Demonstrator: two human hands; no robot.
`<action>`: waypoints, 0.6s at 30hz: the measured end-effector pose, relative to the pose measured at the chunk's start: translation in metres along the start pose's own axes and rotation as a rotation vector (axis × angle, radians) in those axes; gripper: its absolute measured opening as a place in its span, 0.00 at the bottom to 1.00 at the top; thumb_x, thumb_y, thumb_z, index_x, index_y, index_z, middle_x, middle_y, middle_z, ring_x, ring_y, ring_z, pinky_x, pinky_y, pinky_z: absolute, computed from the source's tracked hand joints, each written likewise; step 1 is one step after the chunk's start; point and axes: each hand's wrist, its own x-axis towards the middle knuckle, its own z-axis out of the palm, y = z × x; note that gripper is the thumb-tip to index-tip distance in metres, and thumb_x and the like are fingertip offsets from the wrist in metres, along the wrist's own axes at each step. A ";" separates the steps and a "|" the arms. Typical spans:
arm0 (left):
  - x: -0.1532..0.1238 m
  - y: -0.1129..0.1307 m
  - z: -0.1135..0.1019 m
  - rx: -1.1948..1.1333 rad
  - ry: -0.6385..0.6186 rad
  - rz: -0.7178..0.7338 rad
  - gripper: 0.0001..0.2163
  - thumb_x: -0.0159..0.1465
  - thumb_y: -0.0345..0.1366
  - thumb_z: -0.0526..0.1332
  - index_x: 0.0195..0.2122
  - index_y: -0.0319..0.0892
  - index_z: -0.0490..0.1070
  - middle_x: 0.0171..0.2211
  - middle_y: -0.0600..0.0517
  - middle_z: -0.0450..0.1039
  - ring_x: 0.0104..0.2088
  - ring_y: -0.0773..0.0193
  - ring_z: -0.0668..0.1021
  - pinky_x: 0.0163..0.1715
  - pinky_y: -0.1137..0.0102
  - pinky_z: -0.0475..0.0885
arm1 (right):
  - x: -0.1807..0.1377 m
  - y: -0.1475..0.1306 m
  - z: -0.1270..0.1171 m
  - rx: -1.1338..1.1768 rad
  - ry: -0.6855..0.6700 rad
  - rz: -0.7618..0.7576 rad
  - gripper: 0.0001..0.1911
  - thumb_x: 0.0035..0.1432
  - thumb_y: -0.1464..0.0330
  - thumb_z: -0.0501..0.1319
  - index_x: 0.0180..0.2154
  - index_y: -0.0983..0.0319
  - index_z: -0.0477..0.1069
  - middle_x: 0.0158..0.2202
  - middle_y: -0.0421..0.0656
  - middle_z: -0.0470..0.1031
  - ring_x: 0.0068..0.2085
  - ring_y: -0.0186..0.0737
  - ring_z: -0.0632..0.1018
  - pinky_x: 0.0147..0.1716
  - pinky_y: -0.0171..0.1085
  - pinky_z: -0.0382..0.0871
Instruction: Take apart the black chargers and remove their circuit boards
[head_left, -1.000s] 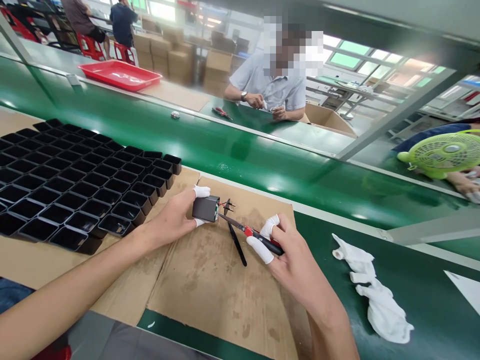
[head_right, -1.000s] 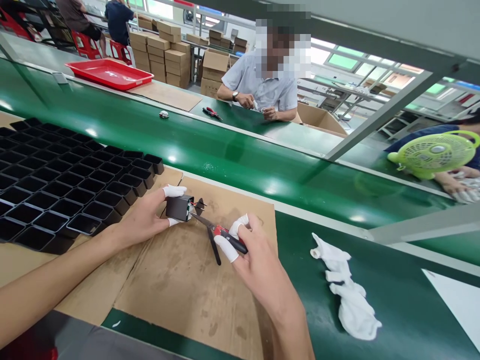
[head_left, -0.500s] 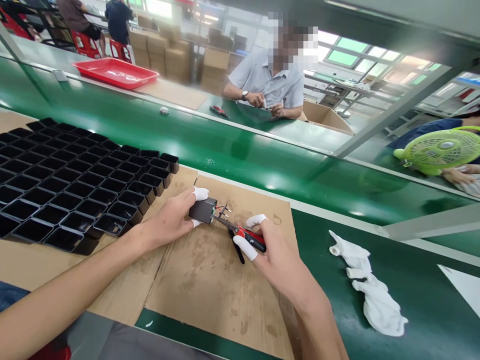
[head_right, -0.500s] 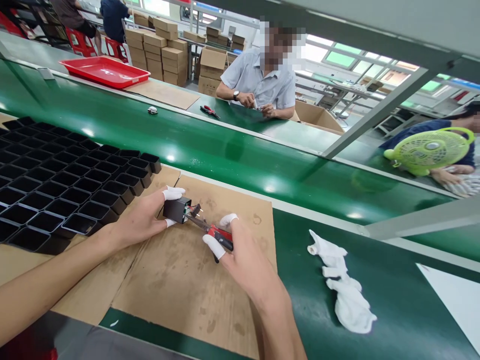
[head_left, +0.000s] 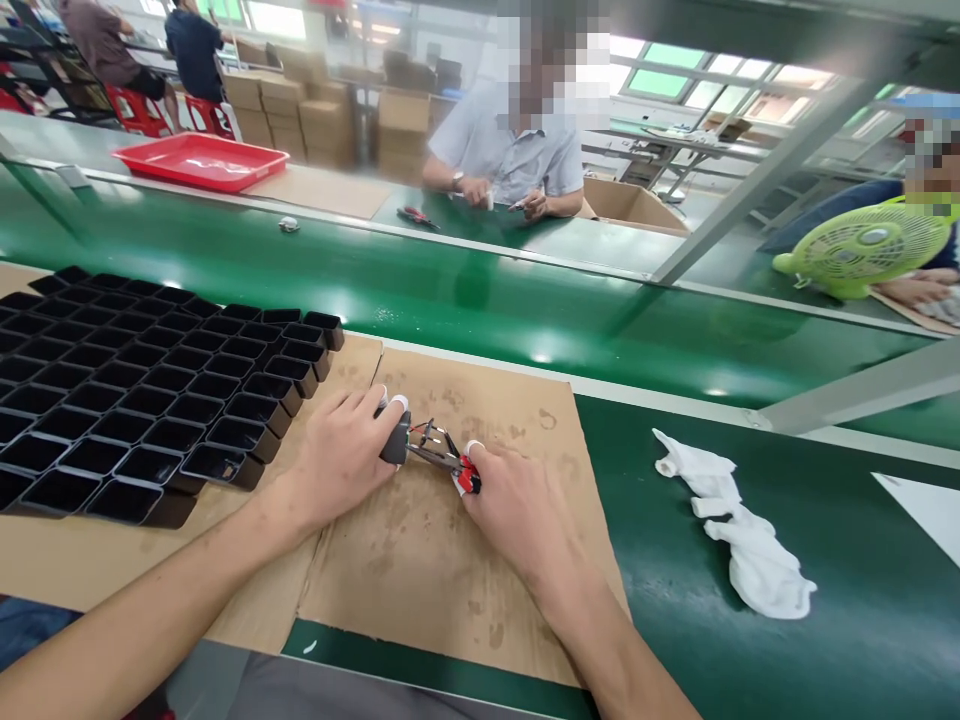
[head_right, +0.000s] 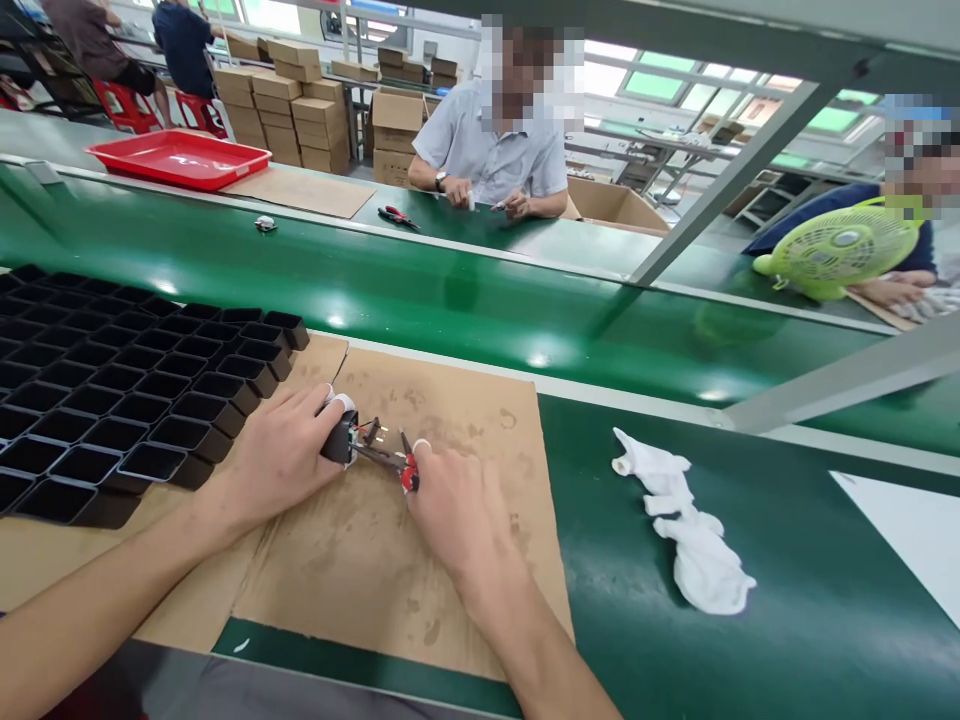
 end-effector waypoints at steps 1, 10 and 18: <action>0.000 0.001 -0.004 0.010 0.013 -0.010 0.06 0.65 0.30 0.65 0.43 0.43 0.77 0.37 0.46 0.81 0.37 0.48 0.85 0.37 0.58 0.74 | -0.001 0.001 -0.003 -0.007 0.008 -0.004 0.08 0.71 0.74 0.61 0.41 0.58 0.77 0.41 0.47 0.88 0.39 0.48 0.85 0.31 0.44 0.44; 0.011 0.018 -0.041 -0.011 -0.107 -0.020 0.10 0.64 0.29 0.65 0.46 0.46 0.76 0.36 0.50 0.82 0.35 0.51 0.85 0.31 0.60 0.66 | -0.003 0.015 -0.013 -0.037 0.015 -0.044 0.08 0.70 0.70 0.62 0.36 0.56 0.77 0.38 0.43 0.87 0.37 0.44 0.83 0.31 0.43 0.46; 0.028 -0.044 -0.113 0.221 -0.207 -0.325 0.10 0.67 0.39 0.65 0.47 0.45 0.73 0.43 0.45 0.84 0.37 0.45 0.87 0.27 0.63 0.55 | -0.013 0.104 -0.046 -0.133 0.020 0.102 0.11 0.71 0.69 0.61 0.36 0.58 0.80 0.36 0.50 0.86 0.38 0.52 0.84 0.32 0.40 0.51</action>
